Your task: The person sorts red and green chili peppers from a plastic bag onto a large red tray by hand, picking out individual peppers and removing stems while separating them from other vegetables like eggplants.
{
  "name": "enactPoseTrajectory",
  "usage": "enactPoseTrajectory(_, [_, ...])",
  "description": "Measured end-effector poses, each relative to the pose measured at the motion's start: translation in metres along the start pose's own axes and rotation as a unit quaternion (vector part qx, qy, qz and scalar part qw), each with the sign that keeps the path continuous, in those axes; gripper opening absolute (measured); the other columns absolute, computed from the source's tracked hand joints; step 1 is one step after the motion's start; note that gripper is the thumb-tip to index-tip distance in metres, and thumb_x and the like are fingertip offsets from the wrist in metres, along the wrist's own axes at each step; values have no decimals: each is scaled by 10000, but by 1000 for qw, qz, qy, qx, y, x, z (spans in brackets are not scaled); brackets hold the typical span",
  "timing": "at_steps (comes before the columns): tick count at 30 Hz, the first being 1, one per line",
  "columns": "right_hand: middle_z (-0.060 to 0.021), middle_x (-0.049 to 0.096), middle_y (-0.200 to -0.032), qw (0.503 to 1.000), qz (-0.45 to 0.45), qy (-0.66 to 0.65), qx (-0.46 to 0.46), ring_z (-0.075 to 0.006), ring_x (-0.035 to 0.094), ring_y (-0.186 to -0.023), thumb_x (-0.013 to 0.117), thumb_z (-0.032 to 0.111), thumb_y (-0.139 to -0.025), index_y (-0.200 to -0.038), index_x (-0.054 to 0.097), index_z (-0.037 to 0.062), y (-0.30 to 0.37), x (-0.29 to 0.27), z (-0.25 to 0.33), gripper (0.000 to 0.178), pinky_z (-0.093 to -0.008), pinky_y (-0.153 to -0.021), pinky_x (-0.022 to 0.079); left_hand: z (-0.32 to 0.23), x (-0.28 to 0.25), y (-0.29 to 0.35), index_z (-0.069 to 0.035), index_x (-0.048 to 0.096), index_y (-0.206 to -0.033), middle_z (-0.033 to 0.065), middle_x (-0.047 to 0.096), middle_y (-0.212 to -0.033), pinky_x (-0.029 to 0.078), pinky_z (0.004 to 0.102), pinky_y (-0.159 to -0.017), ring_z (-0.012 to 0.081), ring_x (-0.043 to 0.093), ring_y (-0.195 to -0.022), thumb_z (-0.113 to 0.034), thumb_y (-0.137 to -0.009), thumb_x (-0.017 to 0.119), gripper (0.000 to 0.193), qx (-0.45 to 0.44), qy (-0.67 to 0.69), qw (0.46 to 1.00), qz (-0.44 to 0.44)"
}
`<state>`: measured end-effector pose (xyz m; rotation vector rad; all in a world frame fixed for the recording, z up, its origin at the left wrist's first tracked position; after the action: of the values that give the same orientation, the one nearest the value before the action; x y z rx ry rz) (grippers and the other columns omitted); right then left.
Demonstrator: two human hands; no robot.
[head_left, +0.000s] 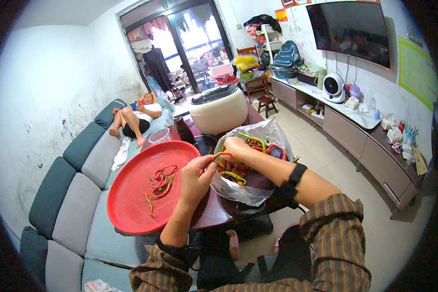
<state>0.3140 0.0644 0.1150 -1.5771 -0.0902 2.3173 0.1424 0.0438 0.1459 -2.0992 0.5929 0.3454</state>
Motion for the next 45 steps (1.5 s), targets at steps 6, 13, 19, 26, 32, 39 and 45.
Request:
enactPoseTrajectory(6, [-248,604,-780,980,-139,-145,3,-385,598,-745,608,238,-692,-727,615,-51,68,-47,-1,291,-442,-670,470,9,-1,4,36,628,-935,132,637,-792,484,270,-647,167,617,-693,-126,-781,611,223,-37,65,997,10])
enactPoseTrajectory(13, [-94,643,-715,945,-240,-224,5,-131,616,-636,634,170,-784,-874,618,-27,110,-85,-9,217,-268,-592,490,1,4,-8,29,632,-938,120,634,-808,483,270,-665,165,621,-729,-114,-783,594,214,-14,88,996,14])
enactPoseTrajectory(19, [-14,616,-774,905,-105,-409,47,-75,557,-650,622,231,-822,-907,608,39,116,-97,-33,210,-206,-539,438,10,13,-27,53,620,-966,83,645,-791,476,248,-657,124,597,-716,-114,-803,583,237,-57,136,988,51])
enactPoseTrajectory(26, [-20,619,-717,881,-166,-438,62,-77,580,-601,604,236,-827,-881,613,49,136,-114,-41,195,-206,-459,427,48,20,-32,-7,602,-993,67,636,-852,476,254,-665,140,597,-744,-178,-851,583,223,-286,421,855,100])
enactPoseTrajectory(32, [-16,585,-645,839,-195,-502,73,-77,553,-527,597,261,-846,-835,586,46,145,-134,-42,216,-184,-414,375,73,16,-14,-46,567,-1030,99,635,-942,520,308,-749,188,622,-852,-171,-857,575,213,-333,518,784,77])
enactPoseTrajectory(39, [8,577,-664,787,-278,-550,-7,-53,532,-530,572,263,-868,-881,579,51,144,-151,-4,213,-175,-441,404,78,19,11,-41,566,-1063,118,624,-1000,511,335,-788,219,614,-901,-177,-858,569,246,-356,586,727,40])
enactPoseTrajectory(45, [-113,623,-927,869,-110,-474,-87,-161,618,-839,585,217,-856,-1087,535,-32,68,-90,107,343,-276,-648,514,82,26,21,-54,566,-1069,85,613,-1011,471,321,-863,187,585,-959,-216,-885,511,251,-313,609,727,46])
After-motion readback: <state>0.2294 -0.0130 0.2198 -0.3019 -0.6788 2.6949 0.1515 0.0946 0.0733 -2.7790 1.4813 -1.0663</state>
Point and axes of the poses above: each hand's wrist, its own y-axis away from the middle knuckle, its own x-axis out of the palm, z = x × y, the point moved 5 cm from there along -y, towards the middle knuckle
